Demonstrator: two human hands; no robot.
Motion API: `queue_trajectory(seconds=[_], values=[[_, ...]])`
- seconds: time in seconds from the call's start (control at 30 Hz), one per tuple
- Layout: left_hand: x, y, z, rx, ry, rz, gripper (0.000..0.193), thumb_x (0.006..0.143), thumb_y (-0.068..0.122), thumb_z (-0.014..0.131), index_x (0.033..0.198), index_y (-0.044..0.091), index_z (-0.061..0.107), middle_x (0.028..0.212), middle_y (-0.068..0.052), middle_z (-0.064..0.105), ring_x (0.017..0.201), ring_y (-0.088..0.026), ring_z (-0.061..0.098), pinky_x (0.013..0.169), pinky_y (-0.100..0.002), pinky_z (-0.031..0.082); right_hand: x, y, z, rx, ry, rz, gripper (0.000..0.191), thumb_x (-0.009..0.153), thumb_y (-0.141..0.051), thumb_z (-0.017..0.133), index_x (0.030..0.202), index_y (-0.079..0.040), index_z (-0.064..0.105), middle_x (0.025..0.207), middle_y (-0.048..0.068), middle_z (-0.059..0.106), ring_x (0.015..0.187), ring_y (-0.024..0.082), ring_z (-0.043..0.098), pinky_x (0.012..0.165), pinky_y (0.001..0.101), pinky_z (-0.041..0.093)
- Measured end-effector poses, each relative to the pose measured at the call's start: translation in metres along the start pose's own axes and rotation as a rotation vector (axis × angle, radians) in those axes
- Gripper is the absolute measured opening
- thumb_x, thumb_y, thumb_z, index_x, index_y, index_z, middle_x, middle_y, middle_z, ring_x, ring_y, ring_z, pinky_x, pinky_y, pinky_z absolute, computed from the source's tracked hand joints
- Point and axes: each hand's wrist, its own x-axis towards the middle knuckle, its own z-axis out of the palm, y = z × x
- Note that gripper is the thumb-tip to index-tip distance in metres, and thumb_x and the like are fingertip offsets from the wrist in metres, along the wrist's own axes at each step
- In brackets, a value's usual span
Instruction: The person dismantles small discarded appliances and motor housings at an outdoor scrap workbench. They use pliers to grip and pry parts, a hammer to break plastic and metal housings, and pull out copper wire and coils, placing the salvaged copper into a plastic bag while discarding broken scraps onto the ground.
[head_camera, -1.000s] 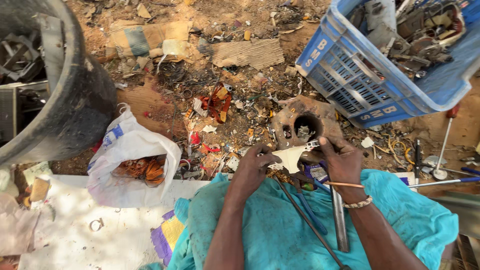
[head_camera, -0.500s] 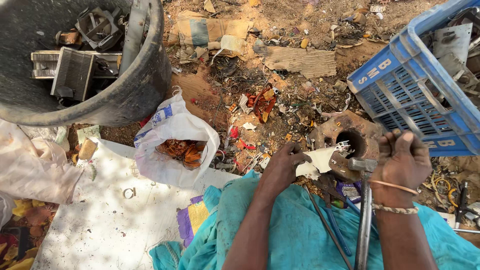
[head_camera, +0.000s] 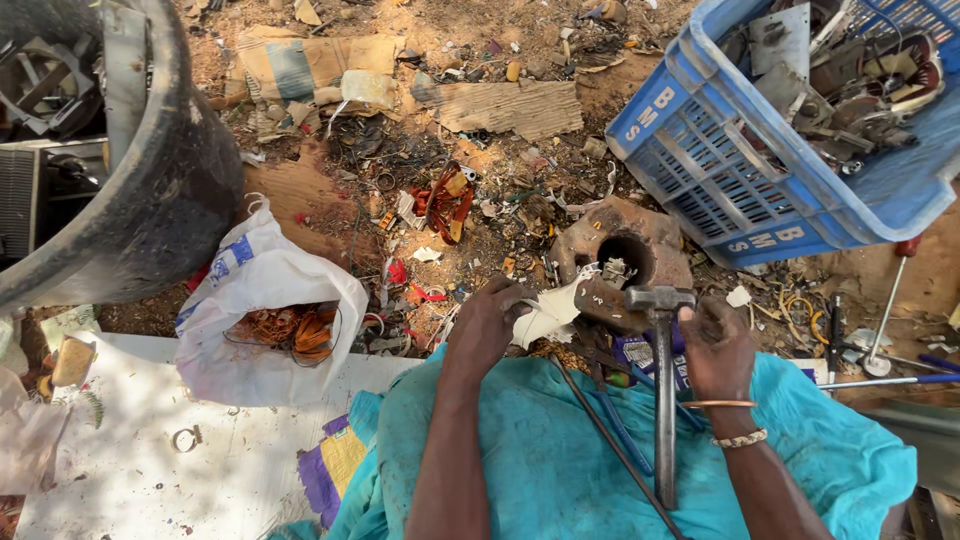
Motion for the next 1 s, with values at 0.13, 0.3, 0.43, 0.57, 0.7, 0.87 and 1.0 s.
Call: queue_trajectory(seconds=[0.13,0.3,0.43,0.57,0.7,0.87,1.0], values=[[0.003,-0.003,0.006,0.071,-0.092,-0.085,0.023,0.087,0.000,0.069,0.106,0.010,0.077,0.100,-0.014,0.070,0.087,-0.034,0.070,0.073,-0.046,0.054,-0.040,0.060,0.004,0.607,-0.453,0.906,0.039,0.091,-0.041,0.062,0.110,-0.007,0.063,0.088,0.010,0.075,0.074,0.023,0.073,0.064,0.0363,0.061],[0.002,-0.007,0.012,0.079,-0.133,-0.064,0.025,0.085,-0.006,0.064,0.101,0.008,0.077,0.099,-0.013,0.071,0.088,-0.031,0.073,0.075,-0.045,0.056,-0.049,0.037,0.003,0.590,-0.456,0.960,0.029,0.096,-0.041,0.063,0.098,-0.013,0.057,0.066,0.001,0.049,0.048,0.013,0.046,0.041,0.0314,0.038],[0.005,-0.013,0.019,0.135,-0.134,-0.093,0.023,0.085,-0.004,0.066,0.099,0.008,0.079,0.103,-0.011,0.072,0.088,-0.030,0.072,0.075,-0.044,0.057,-0.040,-0.006,-0.031,0.421,-0.416,0.658,0.035,0.099,-0.037,0.065,0.103,-0.003,0.060,0.070,0.004,0.053,0.052,0.012,0.048,0.042,0.0305,0.039],[0.011,-0.024,0.020,0.094,-0.163,-0.122,0.024,0.087,-0.005,0.064,0.100,0.008,0.078,0.104,-0.010,0.072,0.087,-0.029,0.073,0.074,-0.041,0.058,-0.041,-0.044,-0.054,-0.012,-0.248,0.026,0.051,0.099,-0.033,0.066,0.141,-0.005,0.057,0.078,0.016,0.068,0.062,0.021,0.066,0.054,0.0357,0.050],[0.010,-0.028,0.016,0.115,-0.135,-0.039,0.018,0.083,-0.002,0.070,0.096,0.008,0.079,0.101,-0.011,0.073,0.088,-0.031,0.071,0.074,-0.043,0.056,-0.032,-0.068,-0.031,-0.123,-0.138,-0.360,0.048,0.101,-0.027,0.067,0.141,-0.001,0.057,0.106,0.022,0.072,0.085,0.037,0.072,0.065,0.0440,0.056],[0.009,-0.031,0.013,0.149,-0.187,0.009,0.027,0.077,-0.007,0.068,0.095,0.009,0.079,0.100,-0.012,0.072,0.089,-0.033,0.071,0.076,-0.043,0.057,-0.014,-0.079,-0.022,-0.304,-0.339,-0.266,0.051,0.090,-0.024,0.074,0.136,-0.006,0.063,0.101,0.020,0.074,0.075,0.039,0.072,0.060,0.0467,0.056],[0.013,-0.035,0.014,0.143,-0.151,0.015,0.021,0.081,-0.005,0.068,0.093,0.009,0.079,0.100,-0.011,0.073,0.091,-0.033,0.071,0.077,-0.043,0.056,-0.024,-0.086,-0.037,-0.176,-0.147,-0.393,0.047,0.097,-0.027,0.072,0.138,-0.008,0.060,0.103,0.019,0.073,0.081,0.035,0.074,0.064,0.0435,0.057]])
